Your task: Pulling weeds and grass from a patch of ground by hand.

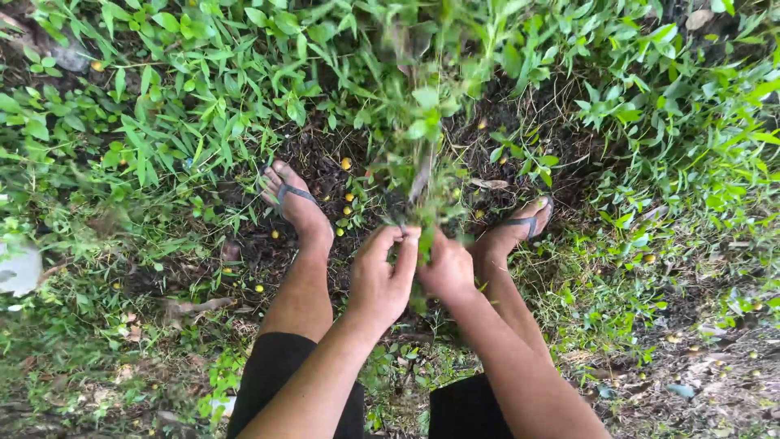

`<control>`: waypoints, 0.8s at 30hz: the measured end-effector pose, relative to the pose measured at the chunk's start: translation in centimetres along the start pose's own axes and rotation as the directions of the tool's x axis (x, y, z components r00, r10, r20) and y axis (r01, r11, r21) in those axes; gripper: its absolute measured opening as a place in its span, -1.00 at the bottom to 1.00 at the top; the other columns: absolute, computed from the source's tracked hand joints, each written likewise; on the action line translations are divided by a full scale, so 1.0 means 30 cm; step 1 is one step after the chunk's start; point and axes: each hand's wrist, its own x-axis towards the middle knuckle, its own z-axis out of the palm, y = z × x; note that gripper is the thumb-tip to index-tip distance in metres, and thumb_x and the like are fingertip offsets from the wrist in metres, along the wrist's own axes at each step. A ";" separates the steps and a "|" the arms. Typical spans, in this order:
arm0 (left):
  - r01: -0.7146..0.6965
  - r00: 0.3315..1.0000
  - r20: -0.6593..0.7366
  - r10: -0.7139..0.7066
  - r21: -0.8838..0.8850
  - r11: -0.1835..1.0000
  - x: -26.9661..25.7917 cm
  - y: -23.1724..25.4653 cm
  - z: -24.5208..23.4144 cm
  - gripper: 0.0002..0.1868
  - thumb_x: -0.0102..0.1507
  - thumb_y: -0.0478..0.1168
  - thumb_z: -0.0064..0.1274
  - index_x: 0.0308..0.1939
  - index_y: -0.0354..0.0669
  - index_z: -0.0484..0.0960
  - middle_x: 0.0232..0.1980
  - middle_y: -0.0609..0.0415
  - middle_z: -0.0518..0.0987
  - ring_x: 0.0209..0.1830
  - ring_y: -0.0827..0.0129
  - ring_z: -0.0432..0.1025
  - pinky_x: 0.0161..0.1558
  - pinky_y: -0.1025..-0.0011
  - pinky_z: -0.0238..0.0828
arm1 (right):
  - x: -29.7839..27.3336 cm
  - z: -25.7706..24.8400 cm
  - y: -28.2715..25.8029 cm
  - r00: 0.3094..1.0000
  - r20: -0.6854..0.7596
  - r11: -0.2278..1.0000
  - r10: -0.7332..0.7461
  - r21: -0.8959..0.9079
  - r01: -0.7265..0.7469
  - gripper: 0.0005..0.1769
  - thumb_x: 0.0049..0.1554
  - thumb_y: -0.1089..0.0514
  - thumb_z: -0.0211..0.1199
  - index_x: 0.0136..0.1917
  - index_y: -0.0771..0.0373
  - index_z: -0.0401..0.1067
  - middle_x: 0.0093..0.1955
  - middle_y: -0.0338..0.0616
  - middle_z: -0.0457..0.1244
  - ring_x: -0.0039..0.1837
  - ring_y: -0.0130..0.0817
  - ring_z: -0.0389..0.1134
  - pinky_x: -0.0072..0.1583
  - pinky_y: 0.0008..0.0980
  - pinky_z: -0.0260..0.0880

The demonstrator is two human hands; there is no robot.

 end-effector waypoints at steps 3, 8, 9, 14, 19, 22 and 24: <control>0.095 0.995 0.026 -0.094 -0.048 0.994 -0.005 0.009 -0.017 -0.84 0.38 -0.22 0.03 -0.07 -0.24 0.62 -0.07 -0.02 0.68 -0.07 0.24 0.61 -0.01 0.34 0.53 | -0.174 0.027 0.094 0.969 0.246 0.942 -0.033 -0.317 0.112 -0.71 0.08 0.06 0.26 0.04 0.20 0.36 -0.28 0.06 0.38 -0.23 0.09 0.45 -0.16 0.05 0.48; 0.057 0.998 0.017 -0.057 0.009 0.998 -0.002 0.004 -0.028 -0.83 0.37 -0.21 0.05 -0.07 -0.23 0.65 -0.08 -0.04 0.68 -0.04 0.17 0.59 0.04 0.29 0.49 | -0.381 0.076 0.134 0.690 0.711 0.893 0.137 -0.389 0.225 -0.45 -0.05 -0.02 0.39 0.15 0.13 0.30 -0.10 0.07 0.39 0.01 0.00 0.45 0.02 0.02 0.48; 0.063 0.998 0.007 -0.063 0.011 0.998 -0.004 0.004 -0.036 -0.83 0.37 -0.21 0.05 -0.07 -0.23 0.65 -0.08 -0.04 0.68 -0.04 0.17 0.59 0.04 0.29 0.49 | -0.325 0.079 0.152 0.683 0.718 0.892 0.132 -0.387 0.234 -0.45 -0.05 -0.02 0.39 0.15 0.13 0.30 -0.10 0.07 0.39 0.01 0.00 0.45 0.02 0.02 0.48; 0.021 0.999 -0.025 -0.020 0.046 0.999 0.014 -0.018 -0.067 -0.82 0.36 -0.20 0.06 -0.05 -0.21 0.65 -0.03 -0.03 0.68 0.03 0.15 0.55 0.11 0.27 0.44 | 0.090 0.132 0.343 0.997 0.019 0.899 -0.074 -0.431 0.075 -0.52 -0.04 0.08 0.36 0.11 0.22 0.32 0.08 0.12 0.22 0.08 0.20 0.38 0.03 0.16 0.44; 0.055 0.997 -0.052 -0.054 0.022 0.998 0.038 -0.001 -0.114 -0.82 0.36 -0.20 0.07 -0.04 -0.21 0.64 -0.03 -0.03 0.67 0.03 0.17 0.55 0.13 0.28 0.43 | 0.702 0.198 0.382 0.907 -0.320 0.943 -0.275 -0.273 0.189 -0.28 0.17 0.03 0.41 0.39 0.41 0.13 0.34 0.46 0.11 0.31 0.36 0.25 0.25 0.05 0.39; 0.088 0.994 -0.070 -0.090 -0.018 0.996 0.029 0.025 -0.150 -0.83 0.37 -0.21 0.06 -0.04 -0.20 0.63 -0.01 -0.02 0.67 0.04 0.20 0.56 0.14 0.30 0.45 | 0.855 0.260 0.267 0.921 -0.358 0.973 -0.150 -0.220 0.073 0.22 0.03 -0.17 0.54 0.51 0.58 -0.16 0.37 0.49 0.04 0.39 0.33 0.13 0.37 -0.01 0.23; 0.068 0.996 -0.051 -0.070 -0.039 0.997 0.083 0.011 -0.169 -0.83 0.37 -0.21 0.05 -0.03 -0.19 0.64 -0.02 -0.01 0.67 0.04 0.23 0.57 0.14 0.31 0.46 | 0.977 0.241 0.099 0.940 -0.340 0.995 0.031 -0.078 -0.061 0.40 -0.11 -0.25 0.57 0.50 0.57 -0.28 0.35 0.44 0.02 0.38 0.24 0.10 0.37 -0.08 0.16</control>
